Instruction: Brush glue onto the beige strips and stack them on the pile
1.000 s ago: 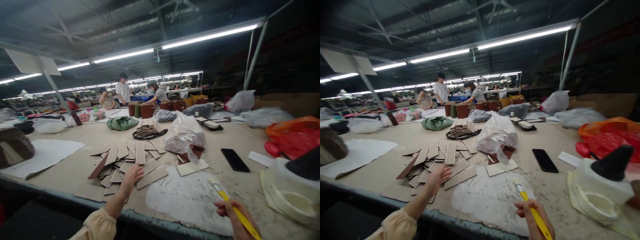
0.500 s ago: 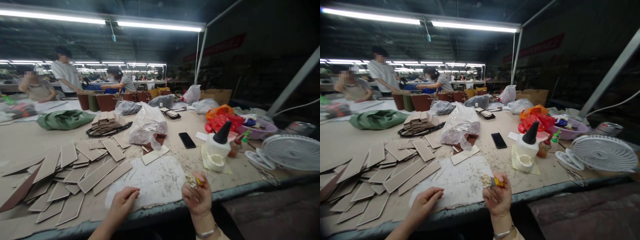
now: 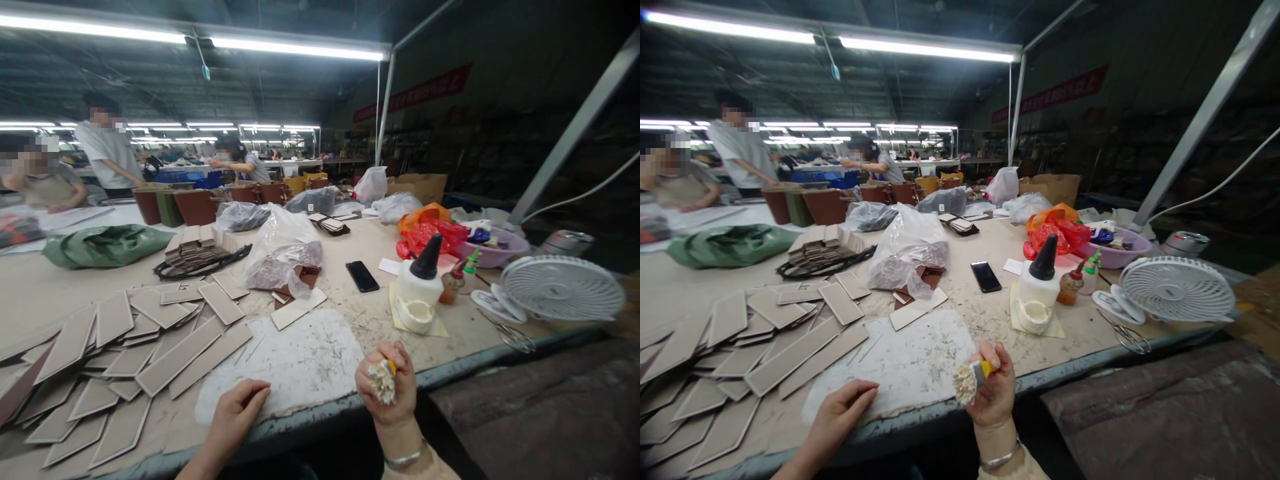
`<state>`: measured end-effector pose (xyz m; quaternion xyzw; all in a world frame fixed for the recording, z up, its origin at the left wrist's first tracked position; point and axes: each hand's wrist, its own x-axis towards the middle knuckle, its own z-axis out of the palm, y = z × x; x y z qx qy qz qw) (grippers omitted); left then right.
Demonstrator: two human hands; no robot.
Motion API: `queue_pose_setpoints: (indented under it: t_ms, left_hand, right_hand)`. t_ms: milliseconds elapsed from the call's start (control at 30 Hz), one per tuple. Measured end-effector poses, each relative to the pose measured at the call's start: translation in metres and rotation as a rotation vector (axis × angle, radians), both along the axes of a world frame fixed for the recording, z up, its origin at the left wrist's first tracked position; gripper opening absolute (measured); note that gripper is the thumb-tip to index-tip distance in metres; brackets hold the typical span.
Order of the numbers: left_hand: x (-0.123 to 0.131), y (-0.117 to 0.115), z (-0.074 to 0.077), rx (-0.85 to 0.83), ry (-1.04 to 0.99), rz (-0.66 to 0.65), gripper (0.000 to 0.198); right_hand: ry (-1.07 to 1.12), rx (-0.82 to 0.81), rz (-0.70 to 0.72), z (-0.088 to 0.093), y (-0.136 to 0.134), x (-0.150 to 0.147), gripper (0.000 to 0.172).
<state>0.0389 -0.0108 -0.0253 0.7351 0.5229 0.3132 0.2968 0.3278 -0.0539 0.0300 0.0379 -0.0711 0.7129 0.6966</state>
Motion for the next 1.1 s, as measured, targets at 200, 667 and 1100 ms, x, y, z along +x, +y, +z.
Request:
queue_pose_setpoints:
  t_ms: [200,667,1100]
  left_hand:
    - [0.005,-0.003,0.007,0.045,-0.055,-0.017,0.022]
    - [0.072,-0.039,0.170,0.710,-0.030,-0.364,0.016]
    - [0.078,-0.040,0.168,0.711,0.070,-0.387,0.013]
  right_hand:
    - [-0.120,0.012,-0.010,0.003,-0.001,0.000,0.039]
    - [-0.336,0.139,0.071,-0.002,-0.002,-0.003,0.036]
    - [-0.397,0.144,0.094,-0.005,-0.002,-0.001,0.035]
